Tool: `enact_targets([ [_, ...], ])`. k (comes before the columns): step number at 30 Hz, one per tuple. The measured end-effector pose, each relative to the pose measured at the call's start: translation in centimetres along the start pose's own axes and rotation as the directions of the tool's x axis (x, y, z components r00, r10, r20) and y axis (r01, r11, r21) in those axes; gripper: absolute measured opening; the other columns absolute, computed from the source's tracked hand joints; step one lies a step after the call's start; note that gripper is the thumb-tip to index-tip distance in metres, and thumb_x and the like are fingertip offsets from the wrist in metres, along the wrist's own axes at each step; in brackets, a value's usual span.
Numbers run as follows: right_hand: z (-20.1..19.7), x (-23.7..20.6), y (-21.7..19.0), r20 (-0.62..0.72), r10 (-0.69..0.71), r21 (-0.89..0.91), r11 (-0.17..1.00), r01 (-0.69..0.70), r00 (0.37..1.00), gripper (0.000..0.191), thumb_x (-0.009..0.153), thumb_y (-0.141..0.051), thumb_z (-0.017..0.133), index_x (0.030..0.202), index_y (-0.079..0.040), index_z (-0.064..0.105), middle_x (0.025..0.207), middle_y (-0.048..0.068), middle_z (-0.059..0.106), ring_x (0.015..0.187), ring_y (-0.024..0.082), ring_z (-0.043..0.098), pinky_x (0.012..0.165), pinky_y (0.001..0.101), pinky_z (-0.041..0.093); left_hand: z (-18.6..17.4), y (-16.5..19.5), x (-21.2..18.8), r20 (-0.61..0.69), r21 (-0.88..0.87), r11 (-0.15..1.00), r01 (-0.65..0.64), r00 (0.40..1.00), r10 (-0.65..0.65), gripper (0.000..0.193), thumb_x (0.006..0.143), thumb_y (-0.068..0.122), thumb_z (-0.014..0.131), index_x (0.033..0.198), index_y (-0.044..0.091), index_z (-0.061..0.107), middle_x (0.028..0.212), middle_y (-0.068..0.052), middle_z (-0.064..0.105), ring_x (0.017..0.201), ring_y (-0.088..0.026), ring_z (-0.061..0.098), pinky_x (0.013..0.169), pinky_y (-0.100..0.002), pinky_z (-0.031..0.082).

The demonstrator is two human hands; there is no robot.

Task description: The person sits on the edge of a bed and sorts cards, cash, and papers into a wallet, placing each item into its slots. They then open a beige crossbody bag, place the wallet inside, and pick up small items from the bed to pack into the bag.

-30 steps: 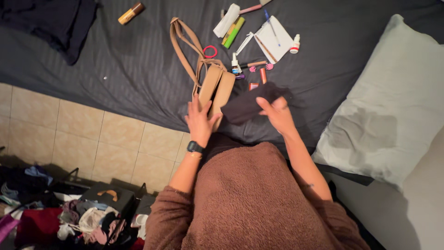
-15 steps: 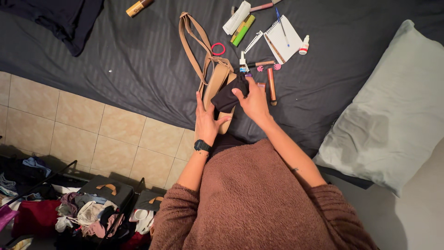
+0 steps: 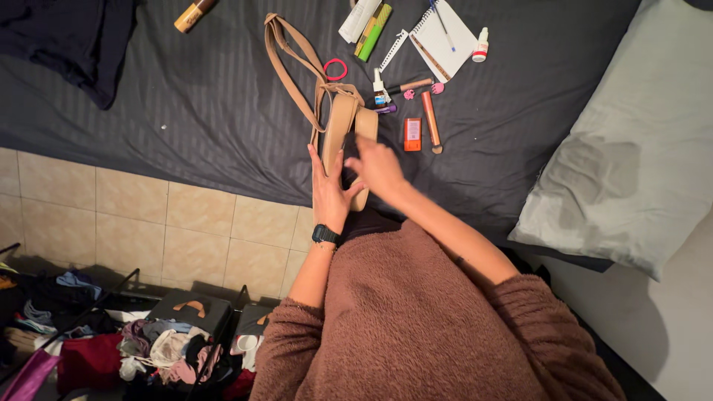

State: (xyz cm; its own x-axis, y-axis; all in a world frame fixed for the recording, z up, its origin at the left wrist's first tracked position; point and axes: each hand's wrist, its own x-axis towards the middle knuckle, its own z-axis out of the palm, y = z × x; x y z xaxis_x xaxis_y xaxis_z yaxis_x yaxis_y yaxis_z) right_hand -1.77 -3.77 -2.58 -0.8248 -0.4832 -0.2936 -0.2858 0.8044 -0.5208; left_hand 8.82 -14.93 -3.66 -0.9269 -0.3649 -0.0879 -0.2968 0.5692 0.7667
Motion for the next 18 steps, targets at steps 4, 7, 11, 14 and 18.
enact_targets([
  [4,1.2,-1.0,0.0,-0.1,-0.057,0.086,0.994,0.065,0.993,0.074,0.081,-0.022,0.079,0.139,0.008,0.045,0.131,0.026,0.052,0.103,0.046,0.062,0.073,0.0487,0.056,0.0,-0.2,0.1,0.055,-0.055,0.995,0.088,0.995,-0.085,0.081,0.071,0.027,0.094,0.143,0.015,0.057,0.169,-0.027,0.011,0.14,-0.045,0.046,0.108,-0.046,0.047],
  [7,1.1,-1.3,0.7,-0.075,-0.117,-0.01,0.993,0.117,0.99,0.045,0.095,-0.022,0.075,0.133,-0.005,0.058,0.131,0.012,0.054,0.127,0.032,0.059,0.099,0.0415,0.054,-0.1,-0.1,0.0,0.058,-0.053,0.996,0.074,0.996,-0.071,0.085,0.069,0.024,0.093,0.144,0.013,0.057,0.168,-0.026,0.015,0.141,-0.046,0.045,0.108,-0.046,0.047],
  [11,1.0,-1.1,1.6,-0.058,-0.228,-0.167,0.962,0.216,0.972,0.03,0.092,-0.025,0.075,0.115,-0.006,0.071,0.139,0.009,0.052,0.133,0.029,0.046,0.112,0.0529,0.033,-0.3,0.1,0.1,0.045,-0.01,1.0,0.007,0.999,-0.007,0.078,0.071,0.024,0.093,0.139,0.01,0.058,0.164,-0.024,0.026,0.142,-0.047,0.043,0.109,-0.047,0.045],
  [14,1.2,-0.8,1.9,-0.053,-0.282,-0.29,0.922,0.256,0.958,0.024,0.086,-0.028,0.075,0.096,-0.006,0.076,0.149,0.013,0.047,0.137,0.031,0.039,0.116,0.0632,0.018,-0.9,-0.3,0.8,0.079,-0.141,0.986,0.085,0.994,-0.074,0.068,0.081,0.012,0.086,0.143,0.011,0.057,0.158,-0.022,0.042,0.138,-0.042,0.049,0.108,-0.045,0.047],
  [18,2.2,0.6,1.9,-0.003,-0.199,-0.451,0.875,0.177,0.98,0.032,0.083,-0.036,0.074,0.093,-0.005,0.077,0.153,0.014,0.046,0.138,0.031,0.037,0.117,0.0675,0.013,-1.1,-0.9,2.7,0.102,-0.107,0.988,0.111,0.99,-0.1,0.072,0.082,0.009,0.079,0.146,0.005,0.045,0.144,-0.018,0.054,0.13,-0.041,0.055,0.103,-0.045,0.049],
])
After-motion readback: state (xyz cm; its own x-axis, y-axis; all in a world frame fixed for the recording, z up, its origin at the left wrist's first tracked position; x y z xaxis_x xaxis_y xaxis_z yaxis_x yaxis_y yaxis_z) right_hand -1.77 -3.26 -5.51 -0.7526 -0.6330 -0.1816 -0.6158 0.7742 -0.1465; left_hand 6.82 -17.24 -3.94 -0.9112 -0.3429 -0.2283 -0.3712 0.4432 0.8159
